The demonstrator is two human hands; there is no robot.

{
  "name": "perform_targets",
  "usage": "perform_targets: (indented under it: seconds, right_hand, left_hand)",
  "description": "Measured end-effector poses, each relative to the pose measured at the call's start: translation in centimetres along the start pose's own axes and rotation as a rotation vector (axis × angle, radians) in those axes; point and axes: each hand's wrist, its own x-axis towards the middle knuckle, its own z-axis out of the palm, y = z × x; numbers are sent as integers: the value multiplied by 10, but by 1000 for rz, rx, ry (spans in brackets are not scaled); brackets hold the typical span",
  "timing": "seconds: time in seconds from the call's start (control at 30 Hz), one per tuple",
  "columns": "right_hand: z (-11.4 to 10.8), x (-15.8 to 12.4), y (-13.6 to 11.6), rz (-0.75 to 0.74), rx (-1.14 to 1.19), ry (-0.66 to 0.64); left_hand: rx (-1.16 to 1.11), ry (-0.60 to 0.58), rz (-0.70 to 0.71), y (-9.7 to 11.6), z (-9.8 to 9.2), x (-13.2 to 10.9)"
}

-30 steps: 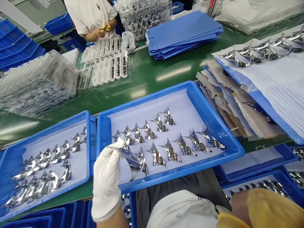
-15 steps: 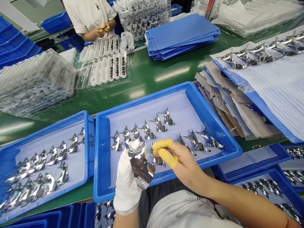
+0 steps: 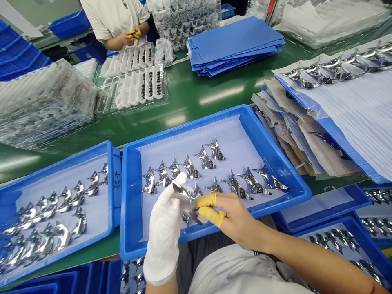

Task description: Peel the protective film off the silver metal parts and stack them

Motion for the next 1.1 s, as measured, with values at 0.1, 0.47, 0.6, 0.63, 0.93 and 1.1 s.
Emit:
perform_targets:
  seconds: [0.1,0.47,0.6,0.63,0.93,1.1]
  right_hand:
    - [0,-4,-1,-232,-229,15]
    - [-1,-8,-8,48,-61,-75]
    - [-1,-6,-9,357,309,-96]
    - [0,-5,-9,383,341,-88]
    - [-1,2,-12,488,495,-44]
    - [1,5,-8,495,641,-11]
  left_hand:
    - [20,-39,7,10,5,1]
    - [-57,20,53,12,10,-4]
    - [1,92,7,4,-2,-6]
    - [-4,112,0,4,-4,-6]
    - [-79,-174,-83,34,21,-6]
    - [-85,-112,-38,33,28,-4]
